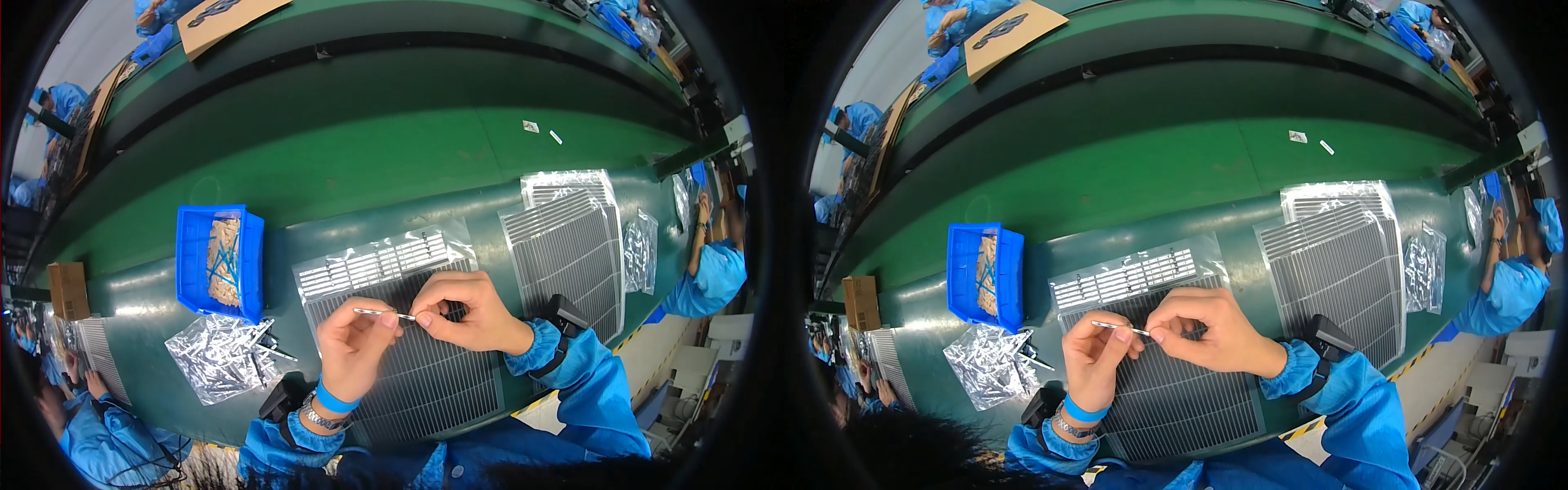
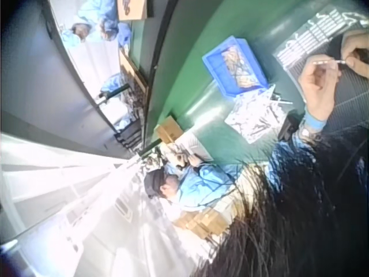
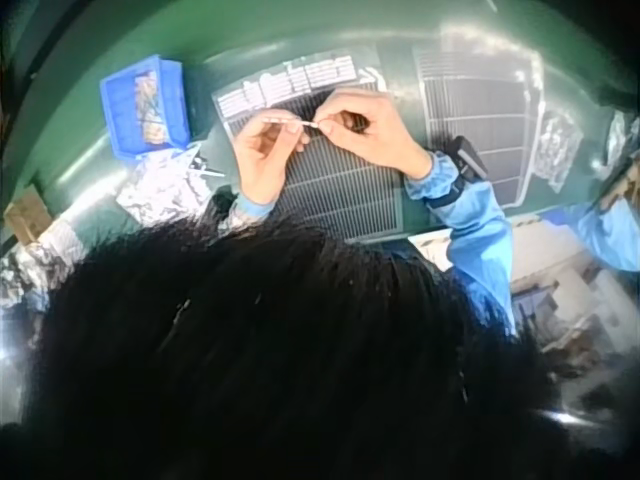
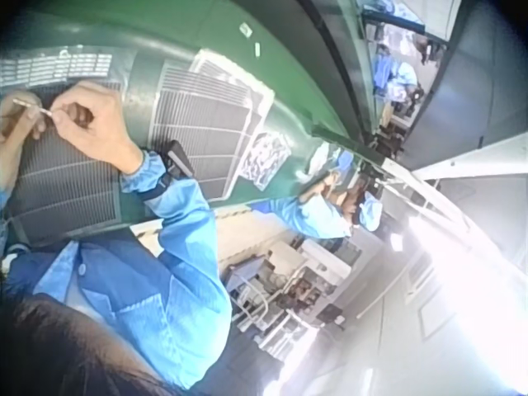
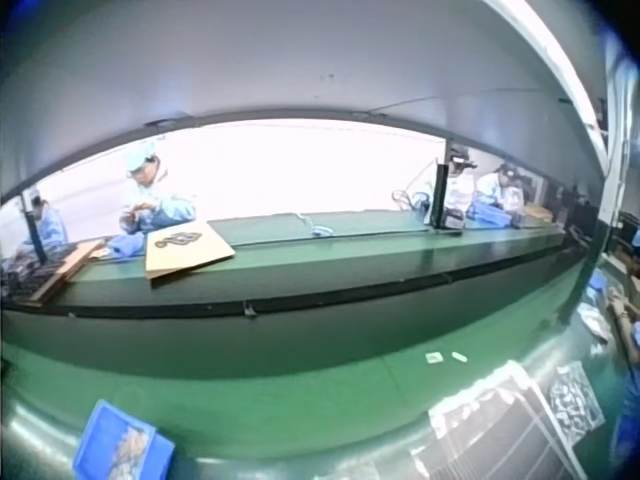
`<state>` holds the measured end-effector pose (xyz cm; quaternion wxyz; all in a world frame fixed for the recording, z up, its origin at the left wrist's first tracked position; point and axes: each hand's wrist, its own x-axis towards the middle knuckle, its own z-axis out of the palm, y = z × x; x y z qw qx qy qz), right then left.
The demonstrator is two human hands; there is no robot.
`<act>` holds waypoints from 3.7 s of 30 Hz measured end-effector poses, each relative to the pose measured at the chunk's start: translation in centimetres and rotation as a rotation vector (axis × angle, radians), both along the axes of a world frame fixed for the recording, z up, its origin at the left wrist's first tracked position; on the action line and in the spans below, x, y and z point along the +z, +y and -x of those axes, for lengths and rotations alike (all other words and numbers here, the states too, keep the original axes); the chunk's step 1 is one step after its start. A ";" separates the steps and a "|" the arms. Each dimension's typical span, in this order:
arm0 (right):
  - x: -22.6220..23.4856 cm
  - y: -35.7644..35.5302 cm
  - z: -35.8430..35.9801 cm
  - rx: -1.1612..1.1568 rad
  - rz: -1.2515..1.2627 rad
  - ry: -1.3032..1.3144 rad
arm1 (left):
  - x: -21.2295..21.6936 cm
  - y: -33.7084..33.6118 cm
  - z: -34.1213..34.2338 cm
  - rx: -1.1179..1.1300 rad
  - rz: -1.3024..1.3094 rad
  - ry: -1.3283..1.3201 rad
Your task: Assemble small silver strips into a grid-like component on a production line.
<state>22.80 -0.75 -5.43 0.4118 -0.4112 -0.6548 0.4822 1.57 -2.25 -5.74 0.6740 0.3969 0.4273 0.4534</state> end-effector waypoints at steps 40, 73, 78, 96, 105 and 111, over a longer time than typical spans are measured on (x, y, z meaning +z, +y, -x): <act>2.4 -0.4 0.2 0.013 0.011 0.006 | -0.5 0.0 0.2 -0.043 -0.089 -0.313; 3.2 -2.5 -2.8 0.018 0.259 0.220 | 5.9 7.7 14.9 0.198 -0.622 1.267; 3.8 -2.6 -3.3 -0.003 0.255 0.181 | 7.9 5.9 11.4 0.236 -0.934 1.502; 4.1 -2.2 -1.6 -0.007 0.238 0.047 | 5.2 1.5 2.2 0.000 -1.204 0.935; 4.1 -2.1 -1.9 -0.005 0.210 -0.027 | 5.2 1.6 2.6 -0.014 -1.245 1.046; 3.9 -2.3 -1.6 0.031 0.328 -0.090 | 5.4 1.4 2.6 -0.039 -1.324 1.157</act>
